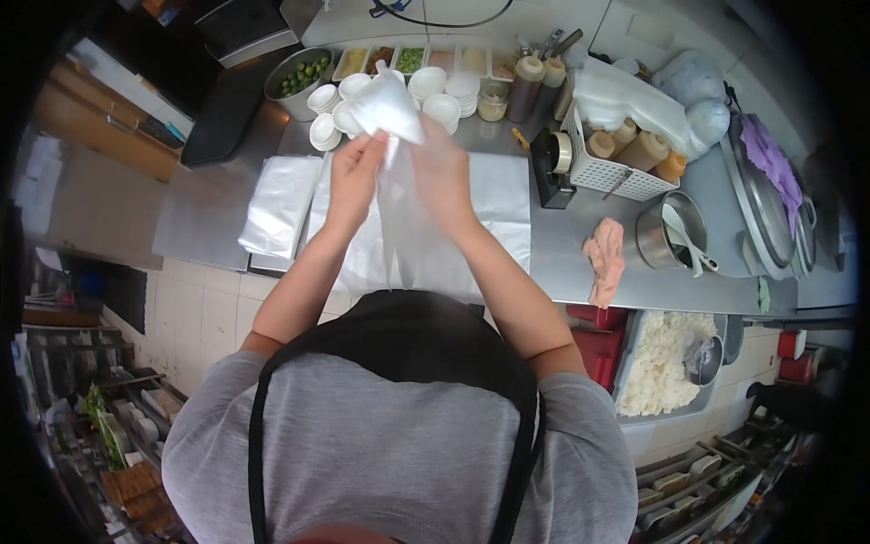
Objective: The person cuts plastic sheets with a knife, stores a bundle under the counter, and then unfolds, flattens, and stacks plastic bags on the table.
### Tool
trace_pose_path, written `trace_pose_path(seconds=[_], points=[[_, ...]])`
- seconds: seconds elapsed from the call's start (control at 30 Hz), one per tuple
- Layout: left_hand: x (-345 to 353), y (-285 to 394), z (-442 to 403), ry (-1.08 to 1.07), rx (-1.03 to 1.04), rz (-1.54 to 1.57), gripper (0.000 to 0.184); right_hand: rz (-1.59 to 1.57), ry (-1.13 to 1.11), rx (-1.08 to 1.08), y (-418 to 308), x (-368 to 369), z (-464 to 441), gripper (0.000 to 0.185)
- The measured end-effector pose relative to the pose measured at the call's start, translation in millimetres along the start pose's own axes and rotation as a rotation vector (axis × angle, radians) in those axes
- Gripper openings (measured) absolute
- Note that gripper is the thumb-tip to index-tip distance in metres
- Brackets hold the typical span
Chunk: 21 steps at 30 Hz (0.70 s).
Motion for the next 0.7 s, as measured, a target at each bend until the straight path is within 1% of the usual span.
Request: trace_pose_path(seconds=[0.03, 0.07, 0.1, 0.13, 0.17, 0.2, 0.23, 0.27, 0.33, 0.37, 0.4, 0.43, 0.53, 0.6, 0.67, 0.7], points=[[-11.7, -5.4, -5.3, 0.046, -0.07, 0.117, 0.018, 0.001, 0.003, -0.001, 3.6, -4.8, -4.9, 0.031], [-21.8, -10.5, -8.9, 0.093, -0.143, 0.235, 0.018, -0.112, 0.05, 0.034, 9.9, -15.4, -10.4, 0.031], [-29.3, -3.5, -12.4, 0.17, -0.148, 0.303, 0.016, -0.225, 0.096, 0.069, 16.3, -27.5, -16.4, 0.031], [-53.2, -6.7, -19.0, 0.216, -0.177, 0.243, 0.013, -0.28, 0.093, 0.06, 18.6, -41.7, -24.5, 0.028], [-73.2, -11.3, -26.8, 0.285, -0.162, 0.279, 0.013, -0.304, 0.171, -0.001, 20.6, -57.8, -32.5, 0.027], [-86.1, -3.5, -32.5, 0.281, -0.121, 0.335, 0.015, -0.248, 0.169, 0.019, 20.1, -74.4, -38.0, 0.026], [-101.0, 4.2, -38.0, 0.308, -0.041, 0.387, 0.017, -0.294, 0.222, 0.05, 22.9, -88.0, -42.9, 0.025], [-115.9, 8.3, -41.6, 0.339, -0.059, 0.392, 0.017, -0.268, 0.234, 0.063, 32.8, -101.8, -49.3, 0.025], [-143.6, 13.3, -51.9, 0.338, -0.088, 0.387, 0.018, -0.156, 0.293, 0.115, 29.7, -128.1, -54.2, 0.026], [-153.9, 15.5, -55.0, 0.336, -0.105, 0.411, 0.019, -0.154, 0.292, 0.117, 32.7, -139.3, -57.5, 0.026], [-161.2, 20.1, -56.6, 0.334, -0.122, 0.434, 0.02, -0.149, 0.244, 0.148, 39.0, -146.8, -61.8, 0.026], [-163.1, 27.8, -56.8, 0.282, -0.129, 0.437, 0.023, -0.143, 0.194, 0.18, 40.7, -148.7, -64.2, 0.027], [-178.3, 34.1, -57.7, 0.318, -0.141, 0.448, 0.023, -0.164, 0.222, 0.235, 40.7, -153.5, -60.5, 0.026], [-183.9, 38.1, -54.4, 0.337, -0.131, 0.428, 0.024, -0.209, 0.208, 0.233, 42.6, -150.5, -55.6, 0.026], [-188.5, 38.8, -50.9, 0.285, -0.168, 0.426, 0.025, -0.251, 0.19, 0.247, 43.9, -145.7, -46.3, 0.027], [-189.2, 42.7, -46.9, 0.293, -0.179, 0.422, 0.025, -0.25, 0.184, 0.26, 44.5, -144.7, -40.6, 0.027]])
Point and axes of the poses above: each hand's wrist, its own z-axis away from the middle knuckle, its own x-axis out of the palm, y = z × x, the point moved 7 cm from there along -z, towards the middle knuckle, and after that the axes turned 13 degrees about z, right-handed, at the moved point
